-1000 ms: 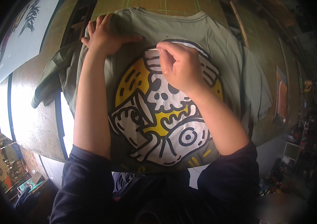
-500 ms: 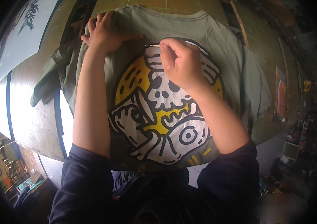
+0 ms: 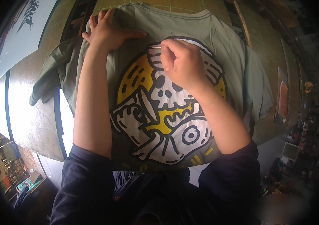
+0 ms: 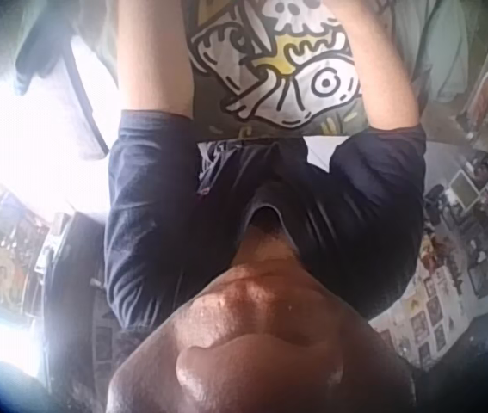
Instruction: The person stirs pink paint in a container, then lays a green sweatshirt on a table and smooths it. They use a small brush to apply black paint to the graphic on the sweatshirt, focusing on outlining details.
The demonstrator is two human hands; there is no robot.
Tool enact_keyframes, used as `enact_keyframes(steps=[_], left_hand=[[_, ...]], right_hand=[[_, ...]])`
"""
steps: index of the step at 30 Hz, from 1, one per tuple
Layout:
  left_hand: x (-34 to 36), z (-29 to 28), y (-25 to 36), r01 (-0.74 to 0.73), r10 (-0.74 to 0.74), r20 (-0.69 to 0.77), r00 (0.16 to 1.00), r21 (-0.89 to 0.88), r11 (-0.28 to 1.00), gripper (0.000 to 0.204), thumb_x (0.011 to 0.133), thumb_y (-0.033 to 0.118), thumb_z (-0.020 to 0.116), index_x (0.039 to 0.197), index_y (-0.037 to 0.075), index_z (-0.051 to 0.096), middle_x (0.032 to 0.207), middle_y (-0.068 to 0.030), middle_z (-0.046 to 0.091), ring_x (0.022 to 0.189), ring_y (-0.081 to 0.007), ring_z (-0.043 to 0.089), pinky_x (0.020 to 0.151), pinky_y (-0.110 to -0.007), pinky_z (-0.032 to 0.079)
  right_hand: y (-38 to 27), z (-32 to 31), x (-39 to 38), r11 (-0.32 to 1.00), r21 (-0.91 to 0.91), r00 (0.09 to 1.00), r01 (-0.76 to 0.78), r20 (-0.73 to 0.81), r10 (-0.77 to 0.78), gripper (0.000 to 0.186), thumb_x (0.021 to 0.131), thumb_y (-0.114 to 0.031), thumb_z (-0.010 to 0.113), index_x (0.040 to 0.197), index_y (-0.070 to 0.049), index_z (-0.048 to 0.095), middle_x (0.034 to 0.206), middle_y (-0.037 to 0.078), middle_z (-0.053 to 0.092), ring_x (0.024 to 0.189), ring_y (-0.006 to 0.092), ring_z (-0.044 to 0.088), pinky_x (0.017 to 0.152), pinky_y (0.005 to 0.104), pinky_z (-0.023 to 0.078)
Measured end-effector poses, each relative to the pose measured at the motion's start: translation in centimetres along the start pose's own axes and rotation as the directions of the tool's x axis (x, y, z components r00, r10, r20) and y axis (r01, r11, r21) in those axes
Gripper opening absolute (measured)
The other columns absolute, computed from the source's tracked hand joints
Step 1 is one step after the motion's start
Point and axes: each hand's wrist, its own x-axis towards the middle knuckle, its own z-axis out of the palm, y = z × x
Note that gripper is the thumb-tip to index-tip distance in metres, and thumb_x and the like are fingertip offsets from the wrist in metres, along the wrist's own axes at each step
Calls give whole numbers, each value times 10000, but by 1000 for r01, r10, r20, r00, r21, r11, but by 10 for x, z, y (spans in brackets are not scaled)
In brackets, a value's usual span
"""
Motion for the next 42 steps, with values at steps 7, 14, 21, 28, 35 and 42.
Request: enact_keyframes(steps=[7,14,21,28,35,42], left_hand=[[3,5,-4,-28,28,-17,999,48,998,1214,399,678,773,1408,173,325,1460,-55,288,1386,-311,136,1056,-636,122],[3,2,-3,-19,19,-1,1000,27,999,1204,404,674,774,1406,175,330,1463,-67,285,1387,-317,129,1058,-635,111],[3,3,-4,-29,30,-5,1000,42,999,1215,405,677,773,1412,176,316,1468,-65,275,1386,-325,134,1055,-639,117],[4,3,-2,-3,1,19,1000,70,998,1233,402,697,764,1422,191,292,1473,-57,265,1385,-323,139,1051,-642,132],[4,6,-4,-8,8,3,1000,72,997,1234,403,700,760,1424,191,289,1478,-55,258,1386,-323,138,1055,-636,131],[4,5,-4,-7,6,8,1000,68,998,1227,406,690,763,1422,187,295,1473,-55,269,1386,-322,140,1055,-636,128]], right_hand=[[-2,-2,1,999,27,999,-45,-11,46,59,806,-6,570,833,23,614,701,128,629,584,226,589,531,286,455],[-3,-1,2,1000,-21,1000,18,8,-18,62,795,0,566,829,20,613,713,157,634,622,302,623,566,314,484],[0,-1,1,1000,19,1000,-3,-5,3,61,789,0,574,828,27,612,713,160,634,627,299,627,568,318,487],[-1,-2,1,1000,21,999,9,42,-10,59,775,7,575,819,29,607,705,154,632,611,283,625,559,305,482],[3,0,0,997,83,1000,-10,-4,11,65,754,17,573,806,33,610,691,147,631,594,266,621,565,292,485],[-2,-4,2,999,31,998,16,54,-18,74,751,18,571,811,33,613,689,144,631,590,269,617,565,297,485]])
